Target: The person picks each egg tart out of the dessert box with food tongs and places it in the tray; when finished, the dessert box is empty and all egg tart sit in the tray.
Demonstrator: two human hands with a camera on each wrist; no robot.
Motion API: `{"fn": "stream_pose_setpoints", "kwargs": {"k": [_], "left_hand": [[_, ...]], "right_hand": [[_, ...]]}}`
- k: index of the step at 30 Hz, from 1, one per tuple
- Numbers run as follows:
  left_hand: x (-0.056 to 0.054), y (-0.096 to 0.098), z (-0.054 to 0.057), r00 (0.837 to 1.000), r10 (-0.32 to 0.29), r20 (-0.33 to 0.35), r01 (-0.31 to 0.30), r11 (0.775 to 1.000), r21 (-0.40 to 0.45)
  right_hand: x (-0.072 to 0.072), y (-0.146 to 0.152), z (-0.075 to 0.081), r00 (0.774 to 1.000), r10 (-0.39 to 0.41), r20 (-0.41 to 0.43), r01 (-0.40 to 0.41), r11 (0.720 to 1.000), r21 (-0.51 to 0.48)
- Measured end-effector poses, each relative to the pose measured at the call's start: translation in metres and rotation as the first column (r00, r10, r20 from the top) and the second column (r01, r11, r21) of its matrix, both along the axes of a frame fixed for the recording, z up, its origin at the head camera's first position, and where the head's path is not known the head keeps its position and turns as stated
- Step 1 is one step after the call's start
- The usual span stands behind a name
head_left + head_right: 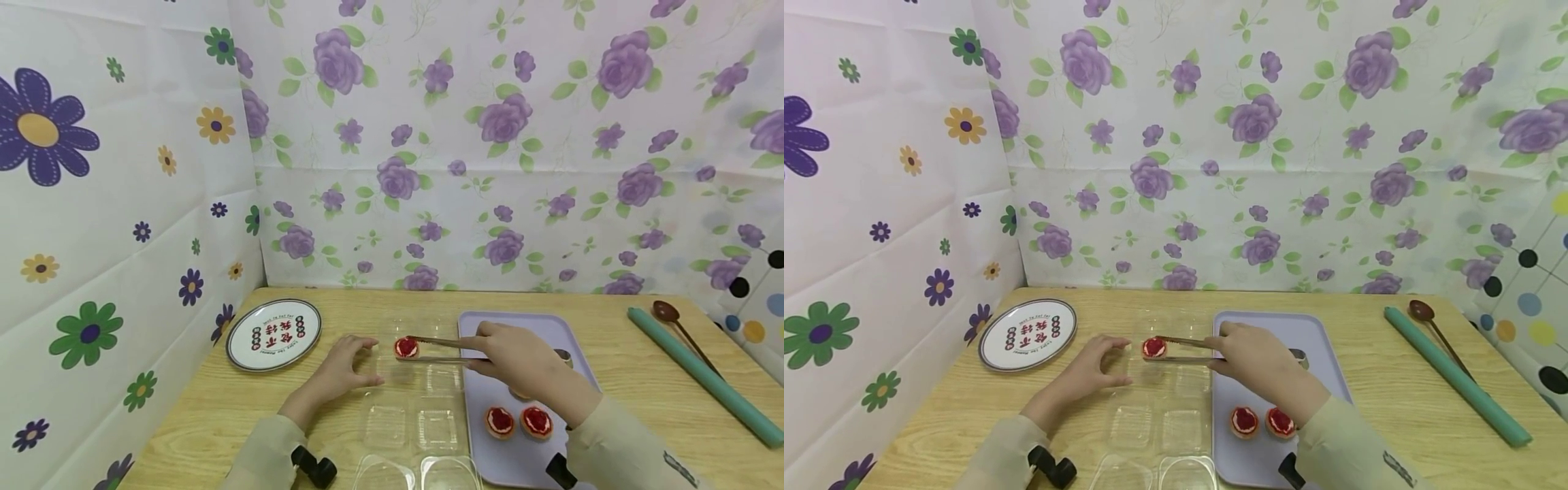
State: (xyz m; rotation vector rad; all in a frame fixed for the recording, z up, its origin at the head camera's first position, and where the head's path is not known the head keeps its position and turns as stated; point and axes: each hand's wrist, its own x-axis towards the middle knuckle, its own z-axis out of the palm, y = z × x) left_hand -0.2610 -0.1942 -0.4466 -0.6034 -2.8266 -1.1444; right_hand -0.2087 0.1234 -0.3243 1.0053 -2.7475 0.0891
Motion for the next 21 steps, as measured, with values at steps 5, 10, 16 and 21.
{"fn": "stream_pose_setpoints", "kwargs": {"k": [5, 10, 16, 21], "left_hand": [[0.001, 0.000, 0.002, 1.000, -0.009, 0.005, 0.009, 1.000, 0.012], [0.000, -0.001, 0.002, 1.000, -0.007, 0.002, 0.007, 1.000, 0.010], [0.001, -0.001, 0.002, 1.000, 0.000, 0.009, 0.000, 1.000, 0.007], [0.001, -0.001, 0.001, 1.000, -0.001, 0.000, 0.001, 1.000, 0.008]], "right_hand": [[0.006, 0.013, 0.004, 0.999, -0.017, -0.035, 0.016, 1.000, -0.019], [0.011, 0.028, 0.004, 0.998, -0.046, -0.042, 0.044, 0.998, -0.041], [0.016, 0.044, 0.001, 0.997, -0.072, -0.035, 0.070, 0.997, -0.043], [0.021, 0.058, -0.002, 0.993, -0.108, -0.042, 0.106, 0.993, -0.047]]}}
